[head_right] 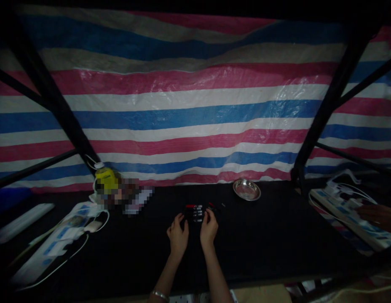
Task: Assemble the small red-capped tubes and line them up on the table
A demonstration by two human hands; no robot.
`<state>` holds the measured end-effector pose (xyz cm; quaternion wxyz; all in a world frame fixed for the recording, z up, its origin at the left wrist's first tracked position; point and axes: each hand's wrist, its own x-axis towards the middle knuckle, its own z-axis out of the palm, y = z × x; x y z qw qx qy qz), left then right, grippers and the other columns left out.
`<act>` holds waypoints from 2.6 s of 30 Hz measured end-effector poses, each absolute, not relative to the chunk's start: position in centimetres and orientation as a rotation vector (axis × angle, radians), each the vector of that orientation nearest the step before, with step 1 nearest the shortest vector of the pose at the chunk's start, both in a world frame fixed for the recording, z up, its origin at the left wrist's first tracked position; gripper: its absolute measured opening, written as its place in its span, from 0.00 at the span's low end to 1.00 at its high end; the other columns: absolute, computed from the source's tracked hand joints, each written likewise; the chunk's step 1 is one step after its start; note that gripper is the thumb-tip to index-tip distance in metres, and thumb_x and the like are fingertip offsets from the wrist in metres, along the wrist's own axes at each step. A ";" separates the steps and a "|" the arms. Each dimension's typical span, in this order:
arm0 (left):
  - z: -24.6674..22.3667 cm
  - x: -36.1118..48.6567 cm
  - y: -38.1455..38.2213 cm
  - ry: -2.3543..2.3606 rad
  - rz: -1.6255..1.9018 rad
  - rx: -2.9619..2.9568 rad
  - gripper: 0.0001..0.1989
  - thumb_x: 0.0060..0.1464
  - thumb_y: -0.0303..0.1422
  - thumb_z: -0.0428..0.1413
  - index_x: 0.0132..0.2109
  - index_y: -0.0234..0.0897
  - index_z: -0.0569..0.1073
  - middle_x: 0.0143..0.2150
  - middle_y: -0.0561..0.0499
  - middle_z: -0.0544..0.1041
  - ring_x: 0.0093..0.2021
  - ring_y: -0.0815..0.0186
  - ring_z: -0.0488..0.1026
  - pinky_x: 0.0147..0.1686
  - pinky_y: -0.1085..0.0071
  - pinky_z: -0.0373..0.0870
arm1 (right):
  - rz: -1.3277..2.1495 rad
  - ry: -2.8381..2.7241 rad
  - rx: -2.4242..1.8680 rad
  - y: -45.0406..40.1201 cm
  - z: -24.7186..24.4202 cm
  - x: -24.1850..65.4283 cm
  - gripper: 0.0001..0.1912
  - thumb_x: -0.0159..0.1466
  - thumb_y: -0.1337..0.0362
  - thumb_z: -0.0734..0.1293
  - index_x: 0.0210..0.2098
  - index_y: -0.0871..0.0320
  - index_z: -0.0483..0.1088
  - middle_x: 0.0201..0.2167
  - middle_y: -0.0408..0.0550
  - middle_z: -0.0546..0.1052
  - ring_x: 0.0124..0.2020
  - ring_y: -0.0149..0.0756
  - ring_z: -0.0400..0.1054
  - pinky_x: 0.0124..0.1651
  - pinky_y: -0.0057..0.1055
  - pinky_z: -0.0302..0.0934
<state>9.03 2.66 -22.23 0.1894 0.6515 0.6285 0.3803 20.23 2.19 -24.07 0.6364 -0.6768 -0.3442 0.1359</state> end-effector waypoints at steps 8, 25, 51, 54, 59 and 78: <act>-23.6 8.6 3.5 1.592 1.316 1.776 0.15 0.53 0.31 0.47 0.48 0.35 0.68 0.45 0.43 0.76 0.47 0.56 0.72 0.48 0.55 0.64 | 0.382 -0.742 -1.446 2.2 -24.3 20.6 0.19 0.56 0.52 0.63 0.37 0.60 0.74 0.35 0.53 0.78 0.38 0.42 0.71 0.42 0.34 0.63; -22.6 8.5 2.5 1.328 1.616 1.741 0.16 0.55 0.41 0.50 0.42 0.36 0.74 0.38 0.44 0.74 0.35 0.63 0.74 0.38 0.64 0.73 | 0.401 -0.961 -1.214 0.3 -22.6 19.2 0.18 0.63 0.55 0.61 0.43 0.59 0.74 0.39 0.54 0.76 0.42 0.39 0.70 0.47 0.36 0.63; -21.5 8.0 1.7 1.186 1.269 2.066 0.11 0.56 0.38 0.52 0.42 0.43 0.76 0.38 0.48 0.77 0.41 0.62 0.73 0.42 0.62 0.70 | 0.709 -0.821 -1.119 0.4 -22.6 21.1 0.22 0.54 0.54 0.69 0.44 0.61 0.67 0.28 0.47 0.77 0.32 0.37 0.71 0.39 0.32 0.64; -21.4 7.9 1.9 1.238 1.257 2.027 0.12 0.55 0.41 0.52 0.41 0.43 0.76 0.38 0.48 0.77 0.41 0.61 0.73 0.42 0.60 0.69 | 0.708 -0.811 -1.116 -0.1 -22.4 22.4 0.19 0.55 0.53 0.68 0.40 0.61 0.69 0.31 0.51 0.77 0.36 0.40 0.72 0.41 0.34 0.64; -21.5 8.0 1.8 1.227 1.255 2.054 0.10 0.54 0.40 0.54 0.41 0.45 0.77 0.39 0.49 0.78 0.41 0.60 0.73 0.43 0.60 0.67 | 0.622 -0.777 -1.137 -0.5 -22.2 22.5 0.23 0.55 0.52 0.68 0.45 0.61 0.69 0.36 0.54 0.77 0.37 0.41 0.72 0.39 0.33 0.65; -20.9 5.9 5.3 1.241 1.203 2.174 0.13 0.59 0.38 0.46 0.42 0.43 0.75 0.39 0.49 0.77 0.41 0.63 0.73 0.45 0.62 0.65 | 0.596 -0.962 -1.225 2.7 -22.5 22.9 0.20 0.55 0.50 0.67 0.34 0.61 0.76 0.31 0.51 0.78 0.32 0.39 0.71 0.35 0.33 0.65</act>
